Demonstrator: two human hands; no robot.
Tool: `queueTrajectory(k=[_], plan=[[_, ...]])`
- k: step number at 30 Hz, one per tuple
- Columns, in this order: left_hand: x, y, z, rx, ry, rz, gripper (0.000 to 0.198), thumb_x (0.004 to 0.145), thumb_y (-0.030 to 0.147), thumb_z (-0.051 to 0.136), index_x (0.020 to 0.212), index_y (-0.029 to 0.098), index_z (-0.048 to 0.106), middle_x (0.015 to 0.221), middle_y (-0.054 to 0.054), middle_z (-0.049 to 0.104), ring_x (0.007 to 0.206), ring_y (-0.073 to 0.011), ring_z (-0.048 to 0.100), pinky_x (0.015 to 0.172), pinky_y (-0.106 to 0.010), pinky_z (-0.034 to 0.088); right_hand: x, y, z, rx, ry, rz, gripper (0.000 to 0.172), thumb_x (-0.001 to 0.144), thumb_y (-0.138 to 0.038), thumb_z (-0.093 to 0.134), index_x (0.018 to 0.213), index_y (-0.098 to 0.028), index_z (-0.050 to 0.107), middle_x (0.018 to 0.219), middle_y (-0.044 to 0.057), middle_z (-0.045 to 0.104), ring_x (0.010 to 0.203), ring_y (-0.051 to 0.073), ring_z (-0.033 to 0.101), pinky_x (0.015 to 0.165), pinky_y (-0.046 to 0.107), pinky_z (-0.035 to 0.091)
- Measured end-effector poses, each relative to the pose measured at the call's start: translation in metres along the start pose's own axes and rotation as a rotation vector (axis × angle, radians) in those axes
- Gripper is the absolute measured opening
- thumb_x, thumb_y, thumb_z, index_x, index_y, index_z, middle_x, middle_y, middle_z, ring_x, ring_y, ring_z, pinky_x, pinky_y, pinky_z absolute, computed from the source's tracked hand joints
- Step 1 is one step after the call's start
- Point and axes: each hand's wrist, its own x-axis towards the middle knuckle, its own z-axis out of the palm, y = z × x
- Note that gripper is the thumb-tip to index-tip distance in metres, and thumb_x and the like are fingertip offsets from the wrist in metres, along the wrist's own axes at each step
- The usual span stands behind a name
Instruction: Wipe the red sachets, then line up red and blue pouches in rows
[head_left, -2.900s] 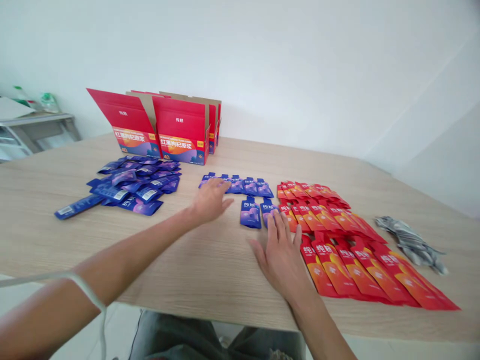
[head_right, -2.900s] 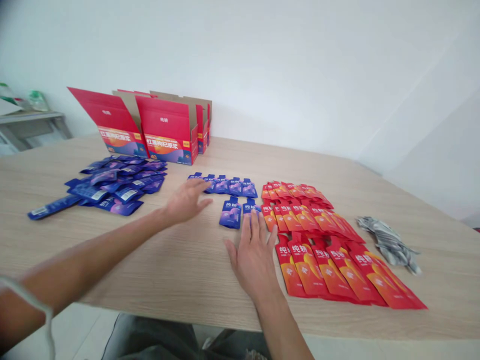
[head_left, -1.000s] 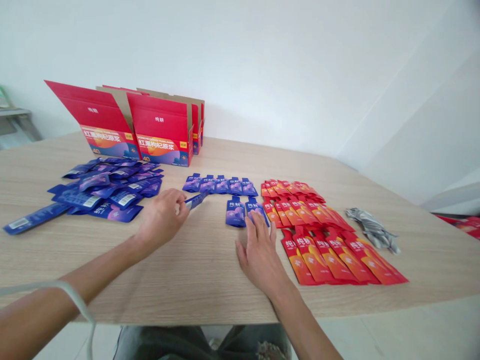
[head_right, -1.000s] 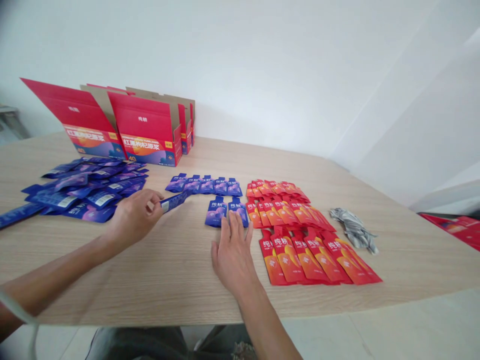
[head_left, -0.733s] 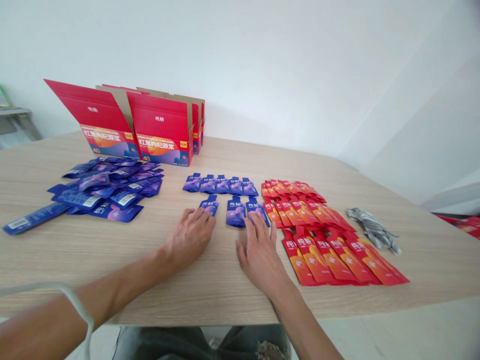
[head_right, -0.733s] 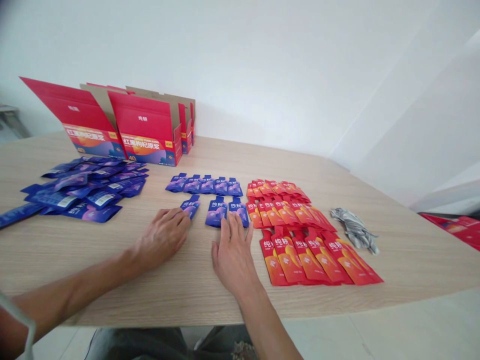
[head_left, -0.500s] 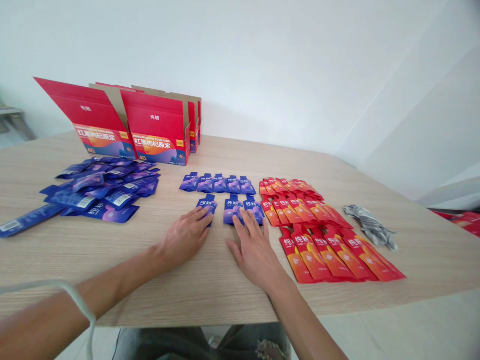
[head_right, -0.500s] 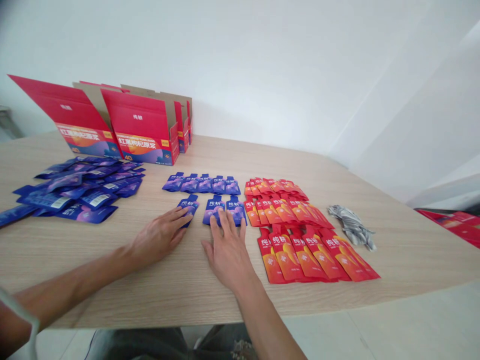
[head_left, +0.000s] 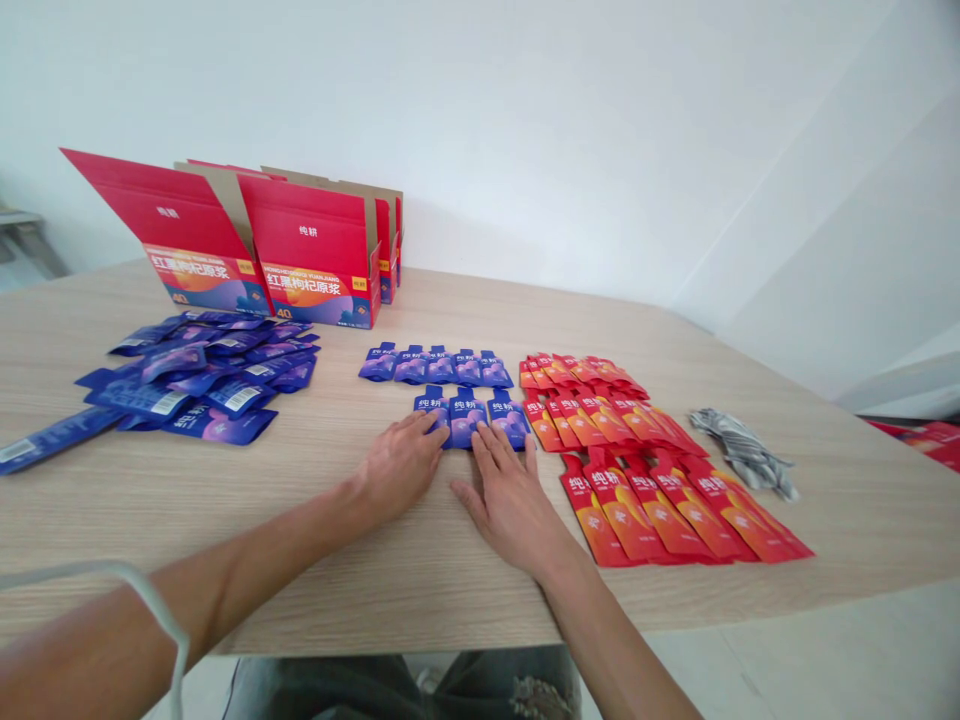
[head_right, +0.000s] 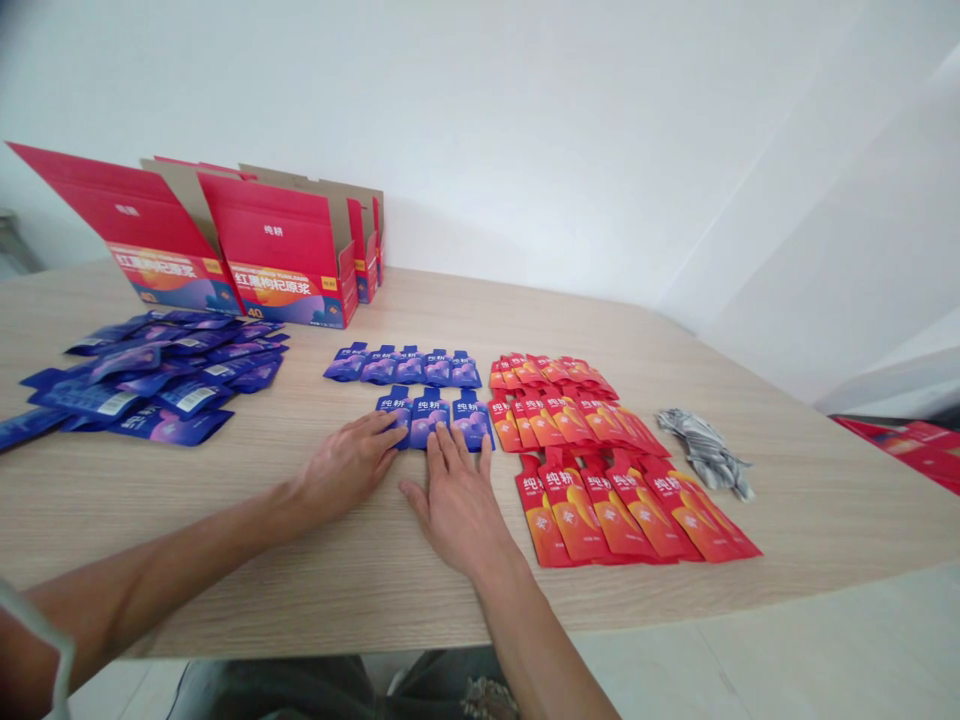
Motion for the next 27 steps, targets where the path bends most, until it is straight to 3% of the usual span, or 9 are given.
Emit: queueTrajectory(k=[3,7,13,21,27], plan=[[-0.001,0.006,-0.004,0.022,-0.015,-0.021,0.037,0.103,0.014,0.053,0.133,0.019,0.073,0.143,-0.017,0.069,0.133,-0.0329,0.067,0.112,-0.051,0.058,-0.003,-0.001,0.001,-0.046,0.027,0.058,0.072,0.111,-0.051,0.046,0.166,-0.006,0.041,0.175,0.021,0.030,0.165,0.041,0.025,0.131,0.073,0.017],[-0.002,0.012,-0.006,0.071,-0.031,-0.019,0.047,0.104,0.019,0.053,0.150,0.023,0.063,0.149,-0.017,0.065,0.137,-0.0342,0.063,0.108,-0.053,0.059,-0.007,0.001,0.006,-0.062,0.085,0.124,0.074,0.110,-0.054,0.046,0.161,-0.001,0.047,0.174,0.025,0.031,0.163,0.044,0.031,0.130,0.070,0.024],[-0.003,0.013,-0.001,0.124,-0.011,-0.004,0.044,0.107,0.022,0.050,0.148,0.025,0.066,0.153,-0.016,0.063,0.139,-0.0370,0.061,0.105,-0.056,0.059,-0.005,0.003,0.010,-0.015,0.058,0.146,0.081,0.110,-0.058,0.044,0.160,0.006,0.046,0.173,0.029,0.030,0.164,0.045,0.028,0.132,0.063,0.027],[0.004,0.015,0.000,0.149,0.009,-0.002,0.038,0.107,0.024,0.052,0.139,0.025,0.071,0.147,-0.016,0.066,0.134,-0.0345,0.064,0.101,-0.052,0.060,-0.003,0.005,0.009,0.016,0.013,0.146,0.085,0.110,-0.057,0.044,0.161,0.010,0.041,0.173,0.031,0.028,0.165,0.044,0.024,0.134,0.059,0.025],[-0.002,0.015,-0.006,0.069,0.013,-0.053,0.045,0.105,0.029,0.057,0.149,0.021,0.059,0.149,-0.016,0.064,0.136,-0.0332,0.061,0.106,-0.053,0.057,-0.008,0.012,0.022,-0.030,0.153,0.092,0.081,0.110,-0.058,0.039,0.162,0.003,0.044,0.173,0.030,0.032,0.164,0.043,0.029,0.131,0.066,0.025]])
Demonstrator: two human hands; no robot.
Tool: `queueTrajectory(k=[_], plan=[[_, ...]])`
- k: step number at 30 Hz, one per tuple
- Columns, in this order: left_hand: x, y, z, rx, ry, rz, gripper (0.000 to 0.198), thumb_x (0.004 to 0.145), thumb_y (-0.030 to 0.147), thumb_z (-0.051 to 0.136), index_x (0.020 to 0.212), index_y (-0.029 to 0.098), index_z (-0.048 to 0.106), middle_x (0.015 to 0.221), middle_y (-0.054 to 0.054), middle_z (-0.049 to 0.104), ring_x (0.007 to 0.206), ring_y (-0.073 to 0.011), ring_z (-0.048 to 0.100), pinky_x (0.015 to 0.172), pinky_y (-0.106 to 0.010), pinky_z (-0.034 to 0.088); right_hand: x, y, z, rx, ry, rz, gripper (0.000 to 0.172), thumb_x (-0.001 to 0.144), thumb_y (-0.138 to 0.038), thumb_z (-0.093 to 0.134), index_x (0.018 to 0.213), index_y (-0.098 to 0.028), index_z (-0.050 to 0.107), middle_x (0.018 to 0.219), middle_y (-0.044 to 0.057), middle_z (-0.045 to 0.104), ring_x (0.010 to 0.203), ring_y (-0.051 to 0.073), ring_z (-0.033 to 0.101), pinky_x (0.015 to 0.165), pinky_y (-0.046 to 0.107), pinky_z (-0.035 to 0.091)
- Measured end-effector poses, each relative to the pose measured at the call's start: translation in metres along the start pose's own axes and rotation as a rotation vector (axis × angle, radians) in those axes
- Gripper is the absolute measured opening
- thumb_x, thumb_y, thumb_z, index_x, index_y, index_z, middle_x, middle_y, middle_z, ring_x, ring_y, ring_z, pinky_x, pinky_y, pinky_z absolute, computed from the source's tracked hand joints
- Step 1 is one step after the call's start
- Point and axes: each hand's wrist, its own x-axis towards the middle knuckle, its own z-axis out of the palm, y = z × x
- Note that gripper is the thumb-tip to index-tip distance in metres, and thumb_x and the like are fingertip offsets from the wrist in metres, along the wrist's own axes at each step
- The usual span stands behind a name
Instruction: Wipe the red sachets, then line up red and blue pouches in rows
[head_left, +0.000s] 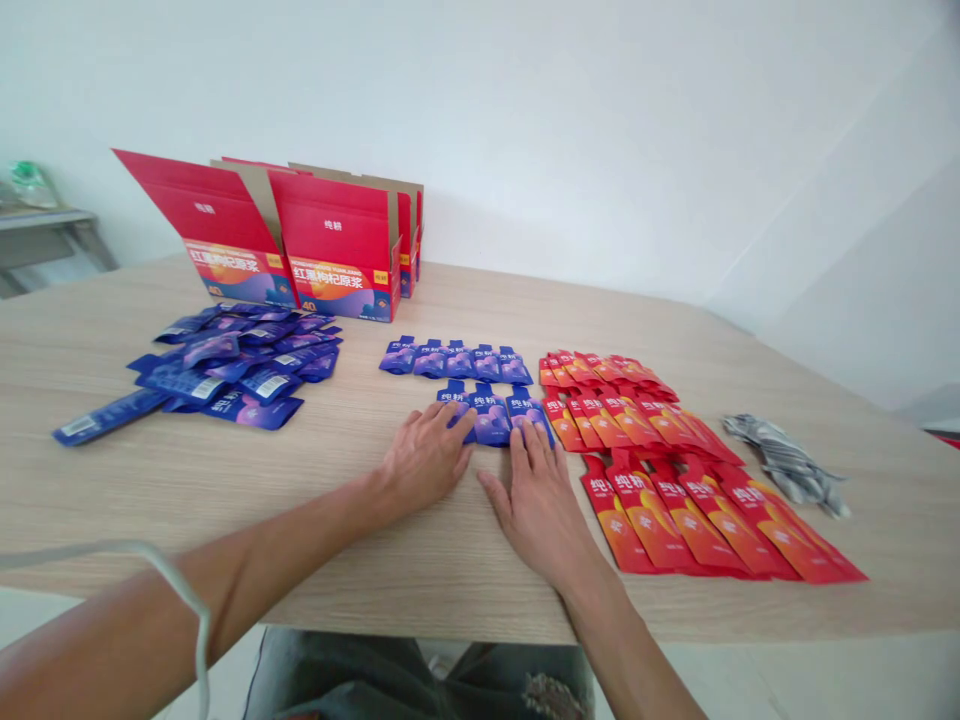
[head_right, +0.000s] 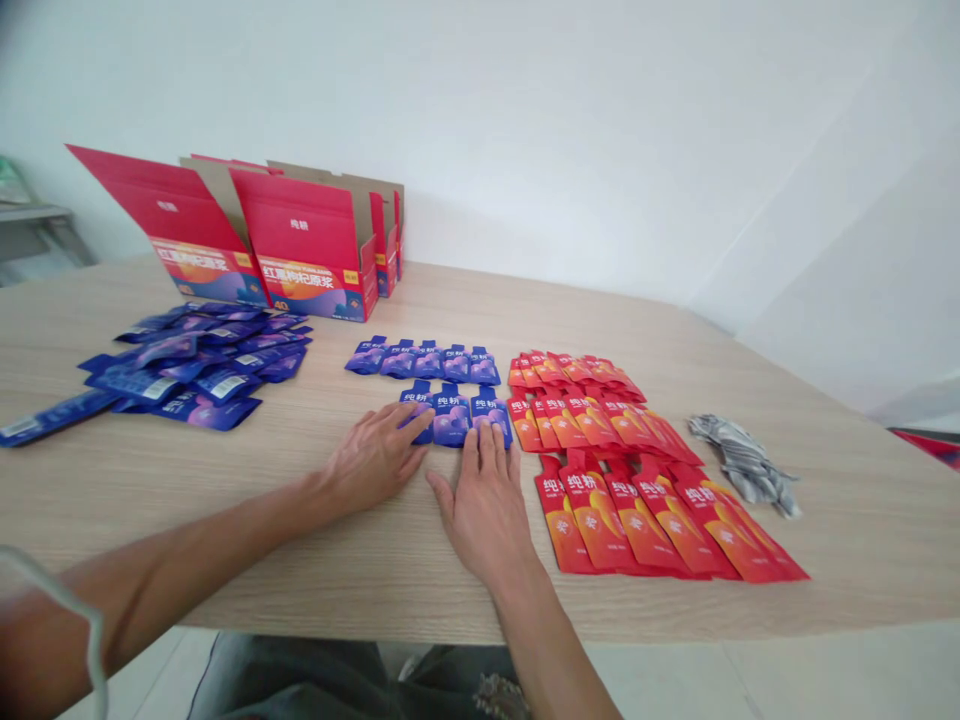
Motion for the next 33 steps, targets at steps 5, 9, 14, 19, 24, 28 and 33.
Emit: queueTrajectory(k=[5,9,14,19,24,28,33], plan=[[-0.019,-0.044,-0.026,0.041,0.064,-0.103,0.043,0.100,0.029,0.060,0.141,0.018,0.065,0.149,-0.019,0.064,0.136,-0.0365,0.062,0.109,-0.054,0.054,-0.005,0.002,0.006,-0.046,0.144,-0.031,0.077,0.111,-0.058,0.035,0.162,-0.001,0.043,0.169,0.031,0.039,0.160,0.045,0.032,0.125,0.072,0.027],[-0.046,-0.100,-0.055,0.228,0.012,-0.315,0.038,0.097,0.029,0.057,0.131,0.017,0.071,0.134,-0.020,0.070,0.128,-0.0402,0.064,0.106,-0.056,0.053,-0.005,0.002,0.008,-0.067,0.182,-0.056,0.077,0.111,-0.058,0.034,0.162,-0.001,0.039,0.168,0.033,0.040,0.159,0.045,0.034,0.124,0.071,0.028],[-0.075,-0.136,-0.069,0.452,-0.082,-0.496,0.044,0.101,0.036,0.046,0.123,0.009,0.073,0.122,-0.028,0.066,0.111,-0.0475,0.067,0.086,-0.060,0.057,-0.004,0.001,0.011,-0.085,0.207,-0.086,0.074,0.111,-0.055,0.035,0.159,0.001,0.039,0.164,0.035,0.043,0.156,0.045,0.037,0.124,0.069,0.029],[-0.085,-0.136,-0.063,0.373,-0.141,-0.535,0.046,0.105,0.035,0.039,0.129,0.014,0.072,0.127,-0.028,0.063,0.107,-0.0451,0.070,0.080,-0.055,0.060,-0.004,0.001,0.011,-0.078,0.246,-0.102,0.073,0.111,-0.054,0.036,0.159,0.001,0.037,0.163,0.035,0.044,0.154,0.045,0.040,0.123,0.068,0.030],[-0.099,-0.112,-0.056,0.322,-0.138,-0.448,0.041,0.105,0.032,0.042,0.126,0.013,0.071,0.123,-0.026,0.067,0.108,-0.0418,0.072,0.083,-0.054,0.063,-0.004,0.001,0.010,-0.066,0.232,-0.080,0.073,0.111,-0.054,0.036,0.163,-0.003,0.033,0.164,0.034,0.043,0.155,0.044,0.038,0.123,0.069,0.029],[-0.105,-0.083,-0.043,0.103,-0.078,-0.256,0.033,0.104,0.022,0.043,0.111,0.017,0.076,0.128,-0.020,0.071,0.116,-0.0342,0.073,0.096,-0.048,0.064,-0.004,0.001,0.011,-0.049,0.210,-0.082,0.071,0.111,-0.053,0.037,0.161,-0.002,0.036,0.163,0.033,0.045,0.156,0.043,0.038,0.125,0.068,0.028],[-0.085,-0.078,-0.025,-0.179,-0.014,-0.060,0.036,0.104,0.027,0.054,0.135,0.021,0.072,0.153,-0.011,0.065,0.139,-0.0265,0.065,0.119,-0.040,0.053,-0.004,0.000,0.011,-0.031,0.182,-0.058,0.071,0.109,-0.050,0.040,0.160,-0.001,0.037,0.165,0.035,0.042,0.158,0.043,0.036,0.125,0.070,0.027]])
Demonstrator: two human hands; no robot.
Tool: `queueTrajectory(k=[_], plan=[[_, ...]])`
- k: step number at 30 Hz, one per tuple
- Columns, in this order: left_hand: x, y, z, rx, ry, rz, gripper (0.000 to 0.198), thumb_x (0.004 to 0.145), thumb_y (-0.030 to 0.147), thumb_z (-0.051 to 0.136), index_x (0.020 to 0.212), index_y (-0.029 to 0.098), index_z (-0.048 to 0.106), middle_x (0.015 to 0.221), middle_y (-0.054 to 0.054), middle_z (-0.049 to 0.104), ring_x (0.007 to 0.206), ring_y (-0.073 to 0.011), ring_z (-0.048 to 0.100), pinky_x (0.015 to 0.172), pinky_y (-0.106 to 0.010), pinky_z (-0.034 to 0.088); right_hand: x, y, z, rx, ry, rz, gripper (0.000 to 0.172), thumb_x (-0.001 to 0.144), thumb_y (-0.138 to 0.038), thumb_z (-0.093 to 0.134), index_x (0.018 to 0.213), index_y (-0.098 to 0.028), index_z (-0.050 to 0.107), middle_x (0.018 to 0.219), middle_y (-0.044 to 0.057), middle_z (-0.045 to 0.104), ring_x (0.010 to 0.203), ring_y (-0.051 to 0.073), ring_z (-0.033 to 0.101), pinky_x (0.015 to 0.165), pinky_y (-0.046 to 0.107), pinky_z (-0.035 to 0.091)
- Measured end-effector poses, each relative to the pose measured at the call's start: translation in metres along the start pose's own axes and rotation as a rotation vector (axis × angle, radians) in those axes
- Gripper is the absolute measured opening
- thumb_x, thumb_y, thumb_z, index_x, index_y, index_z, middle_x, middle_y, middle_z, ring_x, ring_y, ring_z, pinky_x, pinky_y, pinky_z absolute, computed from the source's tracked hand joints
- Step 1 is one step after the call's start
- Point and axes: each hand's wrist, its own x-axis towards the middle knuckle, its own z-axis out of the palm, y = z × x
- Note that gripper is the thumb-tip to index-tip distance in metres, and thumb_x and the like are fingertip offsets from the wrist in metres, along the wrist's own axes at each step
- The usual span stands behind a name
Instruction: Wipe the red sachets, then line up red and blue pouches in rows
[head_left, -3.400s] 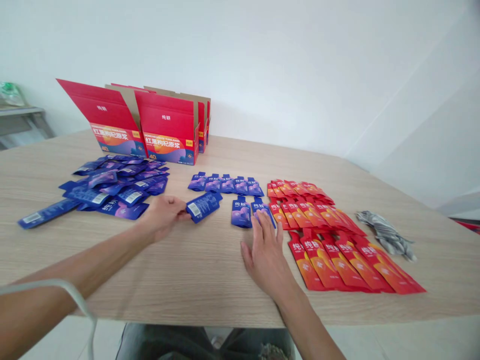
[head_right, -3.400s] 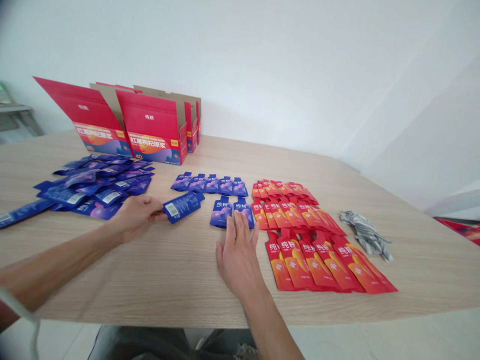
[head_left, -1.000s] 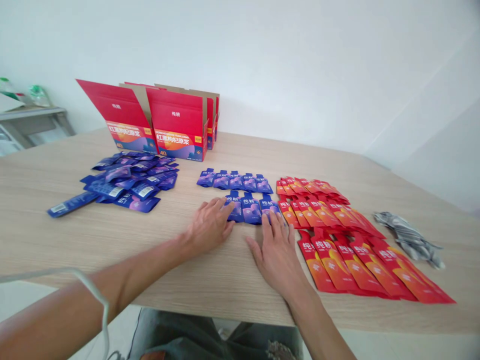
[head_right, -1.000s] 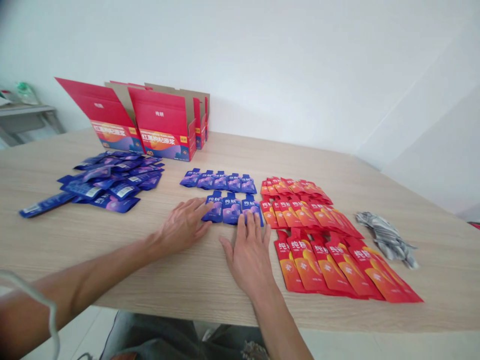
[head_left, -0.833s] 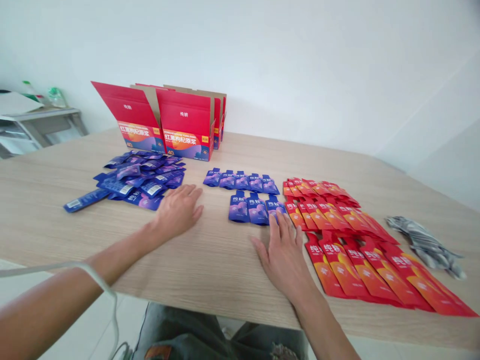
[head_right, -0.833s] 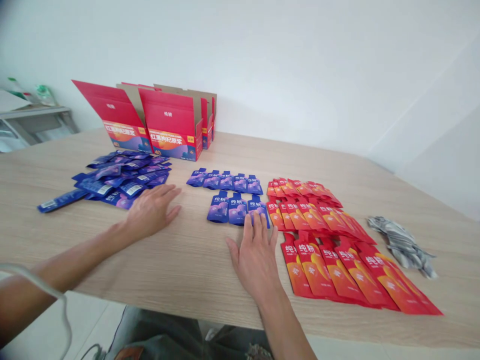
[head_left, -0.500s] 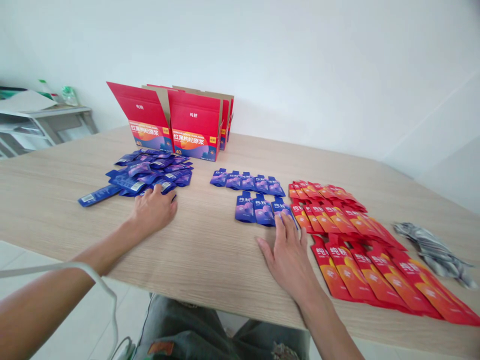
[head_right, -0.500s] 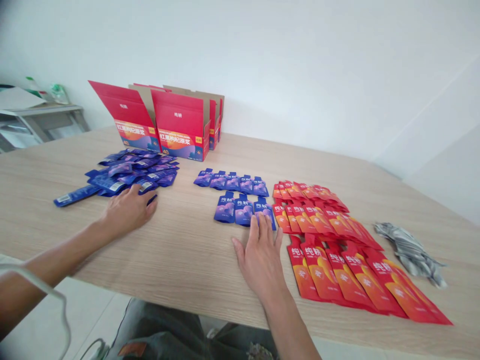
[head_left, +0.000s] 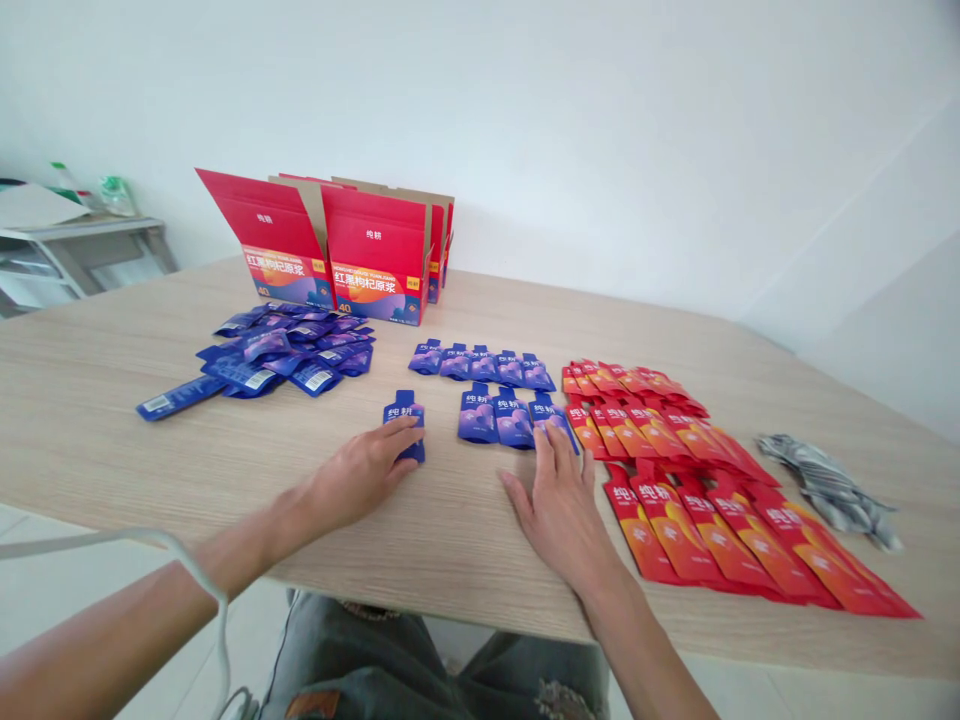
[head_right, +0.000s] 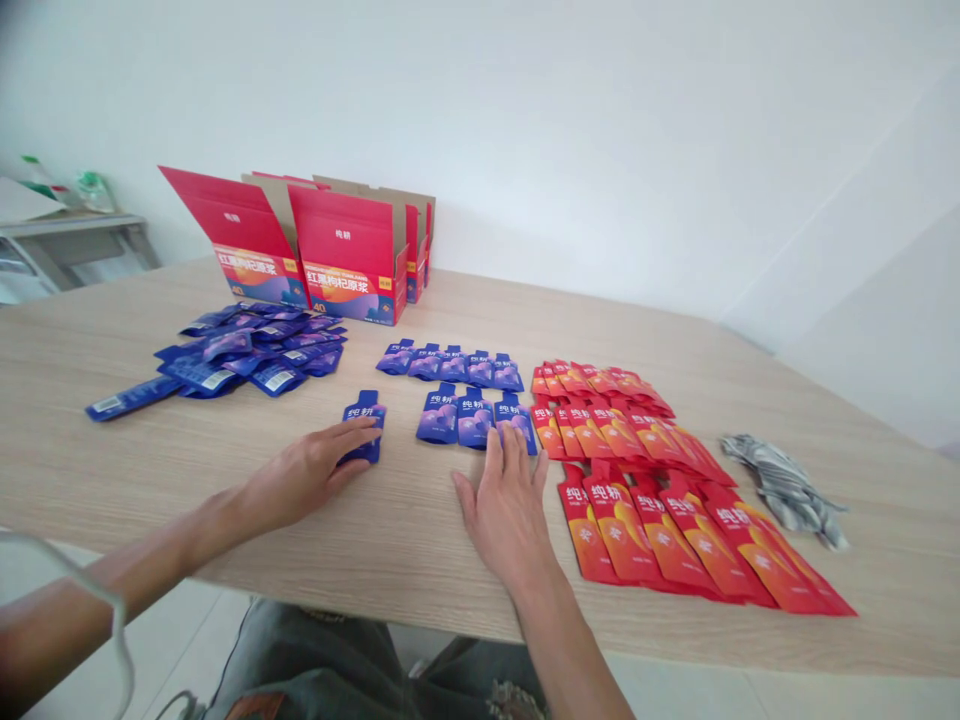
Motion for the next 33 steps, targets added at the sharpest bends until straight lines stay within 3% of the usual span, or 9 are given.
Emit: queueTrajectory(k=[5,10,15,23,33], plan=[[0.032,-0.013,0.005,-0.032,-0.028,0.012,0.036,0.104,0.029,0.055,0.131,0.020,0.076,0.154,-0.011,0.065,0.147,-0.0263,0.059,0.125,-0.041,0.047,0.000,-0.002,-0.003,0.014,-0.028,0.037,0.068,0.109,-0.049,0.041,0.160,-0.003,0.040,0.166,0.032,0.043,0.158,0.042,0.037,0.126,0.068,0.027],[0.050,-0.009,0.006,-0.097,-0.070,0.094,0.036,0.103,0.028,0.060,0.135,0.022,0.075,0.155,-0.009,0.063,0.148,-0.0255,0.057,0.126,-0.043,0.045,0.000,-0.002,-0.004,0.040,-0.038,0.030,0.068,0.110,-0.050,0.040,0.161,-0.004,0.039,0.165,0.031,0.044,0.158,0.042,0.036,0.126,0.070,0.027],[0.057,-0.009,0.012,-0.133,-0.058,0.123,0.039,0.103,0.029,0.059,0.138,0.020,0.073,0.155,-0.011,0.064,0.151,-0.0261,0.054,0.129,-0.048,0.040,0.000,-0.002,-0.004,0.040,-0.042,0.031,0.068,0.110,-0.049,0.041,0.162,-0.006,0.037,0.166,0.031,0.043,0.159,0.042,0.036,0.126,0.070,0.028],[0.065,-0.009,0.017,-0.143,-0.069,0.114,0.043,0.104,0.032,0.057,0.141,0.016,0.070,0.156,-0.013,0.062,0.151,-0.0258,0.054,0.127,-0.044,0.043,0.001,-0.003,-0.005,0.045,-0.050,0.039,0.066,0.109,-0.047,0.042,0.161,-0.006,0.038,0.166,0.030,0.043,0.159,0.041,0.036,0.126,0.070,0.028],[0.065,-0.007,0.018,-0.133,-0.035,0.127,0.046,0.105,0.037,0.056,0.146,0.019,0.066,0.156,-0.011,0.063,0.150,-0.0263,0.055,0.125,-0.043,0.046,0.000,-0.002,-0.004,0.041,-0.052,0.043,0.066,0.109,-0.046,0.044,0.161,-0.005,0.038,0.167,0.031,0.041,0.159,0.042,0.035,0.126,0.071,0.027]])
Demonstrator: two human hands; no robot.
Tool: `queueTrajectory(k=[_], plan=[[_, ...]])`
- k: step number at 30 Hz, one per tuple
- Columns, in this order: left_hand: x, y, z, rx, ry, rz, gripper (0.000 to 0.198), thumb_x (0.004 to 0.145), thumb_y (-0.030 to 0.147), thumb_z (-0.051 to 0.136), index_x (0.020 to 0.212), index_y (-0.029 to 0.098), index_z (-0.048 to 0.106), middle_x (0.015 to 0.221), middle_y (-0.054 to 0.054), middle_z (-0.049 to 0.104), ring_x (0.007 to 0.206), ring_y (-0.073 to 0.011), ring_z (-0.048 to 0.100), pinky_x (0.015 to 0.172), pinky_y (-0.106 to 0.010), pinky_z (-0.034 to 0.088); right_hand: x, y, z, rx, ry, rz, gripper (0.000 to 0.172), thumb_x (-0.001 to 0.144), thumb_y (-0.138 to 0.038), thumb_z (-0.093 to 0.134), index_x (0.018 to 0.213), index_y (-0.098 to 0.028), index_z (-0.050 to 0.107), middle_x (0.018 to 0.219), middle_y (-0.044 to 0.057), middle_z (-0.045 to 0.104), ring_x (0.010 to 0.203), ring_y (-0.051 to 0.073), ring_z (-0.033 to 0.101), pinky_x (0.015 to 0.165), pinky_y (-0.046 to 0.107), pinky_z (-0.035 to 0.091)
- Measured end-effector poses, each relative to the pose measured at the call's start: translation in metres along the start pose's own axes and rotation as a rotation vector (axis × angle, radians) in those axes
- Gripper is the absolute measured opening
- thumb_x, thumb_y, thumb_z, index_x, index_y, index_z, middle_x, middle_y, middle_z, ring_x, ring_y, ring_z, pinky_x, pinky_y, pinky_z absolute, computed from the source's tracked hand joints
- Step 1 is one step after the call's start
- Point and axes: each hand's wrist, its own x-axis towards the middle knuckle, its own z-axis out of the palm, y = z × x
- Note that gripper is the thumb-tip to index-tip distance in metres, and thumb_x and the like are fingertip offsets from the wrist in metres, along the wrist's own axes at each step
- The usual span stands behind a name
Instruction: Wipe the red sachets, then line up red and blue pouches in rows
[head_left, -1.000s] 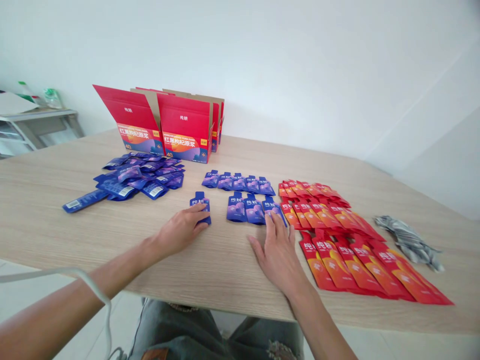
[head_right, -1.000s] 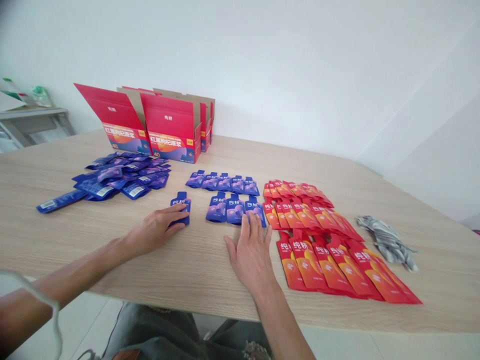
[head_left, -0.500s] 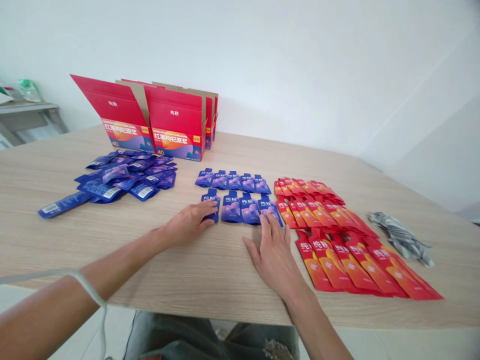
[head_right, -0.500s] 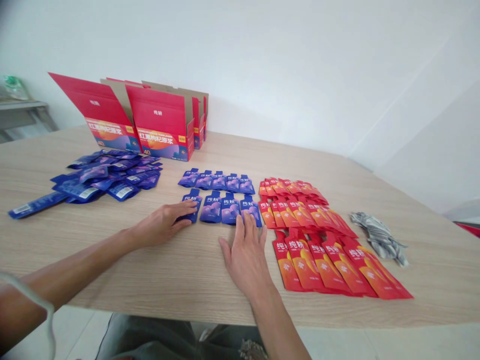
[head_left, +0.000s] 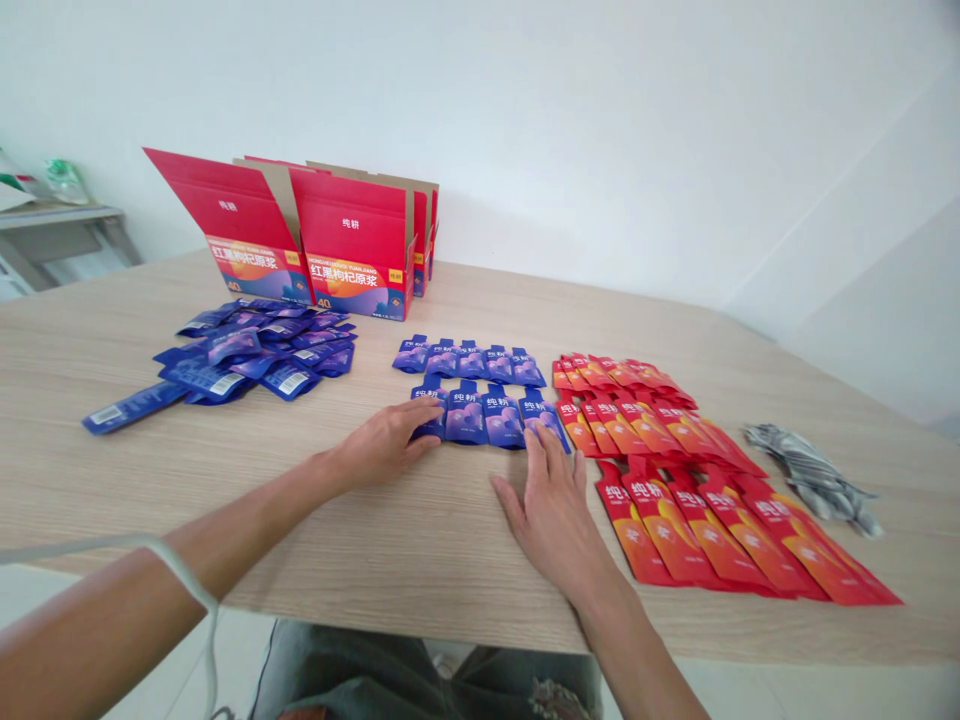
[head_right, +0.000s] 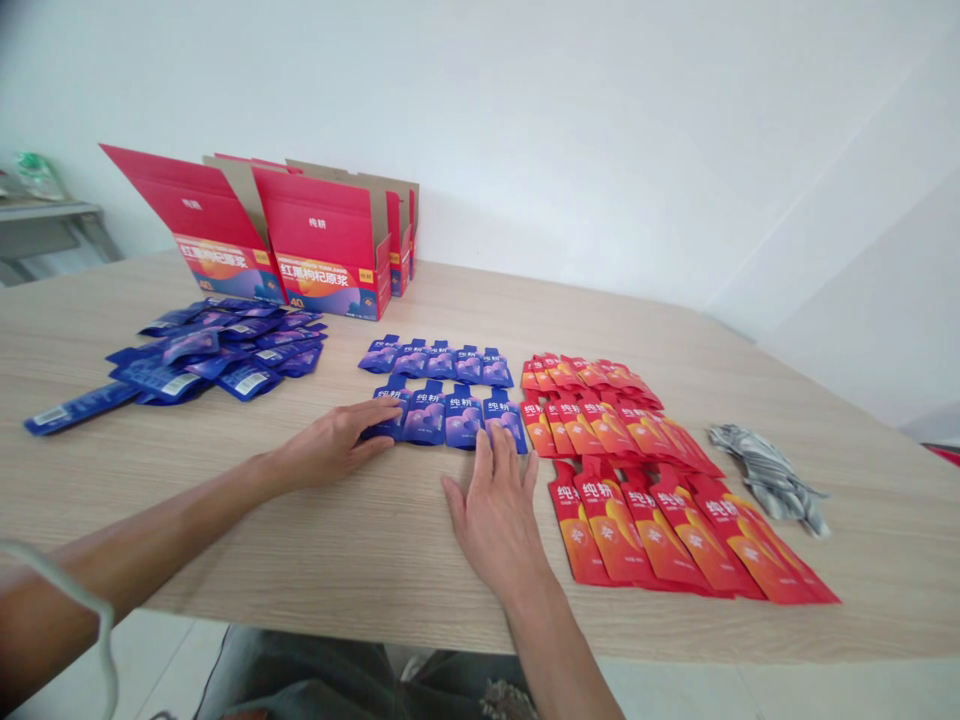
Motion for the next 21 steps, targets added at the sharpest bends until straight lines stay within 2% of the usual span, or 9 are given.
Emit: queueTrajectory(k=[3,6,9,12,15,18,21], plan=[[-0.007,-0.010,-0.013,0.115,0.083,-0.082,0.047,0.104,0.039,0.057,0.145,0.019,0.066,0.152,-0.013,0.066,0.144,-0.0271,0.061,0.123,-0.041,0.048,-0.001,0.002,0.003,-0.008,0.031,-0.019,0.067,0.110,-0.047,0.042,0.160,-0.003,0.038,0.167,0.032,0.041,0.158,0.043,0.036,0.125,0.072,0.028],[-0.016,-0.027,-0.042,0.383,0.133,-0.285,0.042,0.101,0.033,0.055,0.138,0.017,0.070,0.149,-0.016,0.067,0.137,-0.0331,0.064,0.120,-0.049,0.049,-0.002,0.004,0.005,-0.002,0.051,-0.038,0.068,0.109,-0.048,0.042,0.160,-0.004,0.036,0.166,0.032,0.041,0.157,0.043,0.037,0.124,0.073,0.029],[-0.024,-0.046,-0.072,0.629,0.059,-0.516,0.043,0.098,0.029,0.054,0.135,0.013,0.070,0.148,-0.024,0.062,0.139,-0.0432,0.059,0.112,-0.060,0.050,-0.002,0.005,0.007,0.003,0.060,-0.046,0.068,0.109,-0.047,0.042,0.162,-0.005,0.034,0.167,0.032,0.041,0.157,0.044,0.037,0.123,0.074,0.029],[-0.028,-0.058,-0.088,0.698,-0.093,-0.679,0.047,0.100,0.029,0.051,0.140,0.012,0.068,0.149,-0.030,0.056,0.141,-0.0500,0.052,0.102,-0.065,0.054,-0.002,0.005,0.008,-0.002,0.068,-0.047,0.069,0.108,-0.045,0.043,0.163,-0.006,0.032,0.167,0.032,0.041,0.157,0.044,0.038,0.123,0.074,0.029],[-0.029,-0.061,-0.090,0.700,-0.173,-0.692,0.051,0.103,0.016,0.038,0.145,0.012,0.066,0.146,-0.032,0.054,0.137,-0.0498,0.055,0.097,-0.060,0.057,-0.002,0.006,0.009,-0.004,0.071,-0.049,0.069,0.108,-0.045,0.044,0.163,-0.006,0.032,0.167,0.032,0.040,0.156,0.044,0.038,0.122,0.074,0.030],[-0.029,-0.057,-0.088,0.734,-0.167,-0.649,0.055,0.101,0.006,0.030,0.141,0.007,0.068,0.146,-0.036,0.052,0.133,-0.0492,0.059,0.098,-0.056,0.057,-0.002,0.006,0.009,-0.003,0.074,-0.042,0.068,0.108,-0.045,0.044,0.162,-0.005,0.035,0.166,0.032,0.041,0.157,0.044,0.038,0.123,0.073,0.031],[-0.031,-0.050,-0.091,0.738,-0.144,-0.650,0.052,0.101,0.006,0.032,0.135,0.006,0.071,0.141,-0.034,0.057,0.122,-0.0435,0.068,0.098,-0.053,0.058,-0.003,0.005,0.010,-0.006,0.075,-0.033,0.066,0.108,-0.044,0.044,0.161,-0.005,0.036,0.167,0.031,0.041,0.158,0.043,0.037,0.124,0.073,0.029]])
